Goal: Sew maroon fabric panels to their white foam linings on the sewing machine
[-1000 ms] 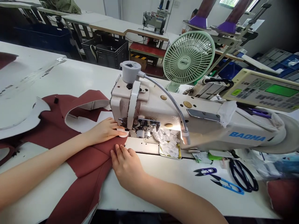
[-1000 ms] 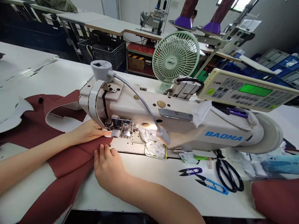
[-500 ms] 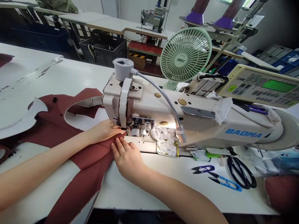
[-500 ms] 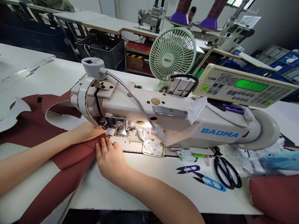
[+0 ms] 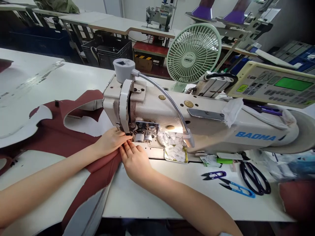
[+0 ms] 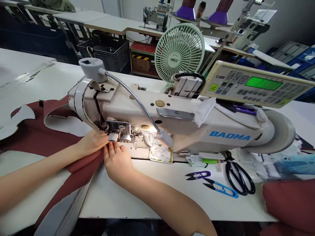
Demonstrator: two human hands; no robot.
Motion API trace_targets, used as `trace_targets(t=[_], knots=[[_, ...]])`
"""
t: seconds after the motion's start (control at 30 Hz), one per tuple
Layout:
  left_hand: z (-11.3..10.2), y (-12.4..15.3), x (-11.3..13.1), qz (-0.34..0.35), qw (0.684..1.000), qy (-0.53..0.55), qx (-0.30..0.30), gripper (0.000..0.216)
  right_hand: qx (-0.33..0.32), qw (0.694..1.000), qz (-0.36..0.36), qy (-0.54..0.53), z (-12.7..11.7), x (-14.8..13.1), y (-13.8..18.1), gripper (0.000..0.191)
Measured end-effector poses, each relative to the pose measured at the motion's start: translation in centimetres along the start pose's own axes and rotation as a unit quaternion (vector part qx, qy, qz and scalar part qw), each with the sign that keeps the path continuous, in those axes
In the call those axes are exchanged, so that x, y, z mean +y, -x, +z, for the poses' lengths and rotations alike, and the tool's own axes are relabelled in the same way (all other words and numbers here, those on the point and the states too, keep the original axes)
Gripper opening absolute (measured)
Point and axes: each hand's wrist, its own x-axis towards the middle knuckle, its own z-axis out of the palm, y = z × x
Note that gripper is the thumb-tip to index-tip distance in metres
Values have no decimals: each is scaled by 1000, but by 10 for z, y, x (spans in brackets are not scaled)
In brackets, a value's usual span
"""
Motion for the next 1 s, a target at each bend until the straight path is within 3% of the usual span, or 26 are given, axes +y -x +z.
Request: trace_targets(t=[0.23, 0.4, 0.57, 0.83, 1.0], knots=[[-20, 6, -35, 30, 996, 17, -84, 33, 30, 998, -36, 41, 7, -7, 5, 44], [-21, 3, -24, 71, 989, 17, -125, 33, 46, 998, -32, 39, 8, -7, 4, 44], [-13, 3, -5, -1, 991, 12, -131, 25, 30, 999, -20, 38, 8, -4, 2, 45], [-15, 6, -1, -63, 984, 32, -164, 30, 41, 998, -16, 33, 7, -2, 3, 46], [-15, -7, 24, -154, 970, 16, -186, 20, 37, 999, -3, 21, 6, 1, -2, 45]])
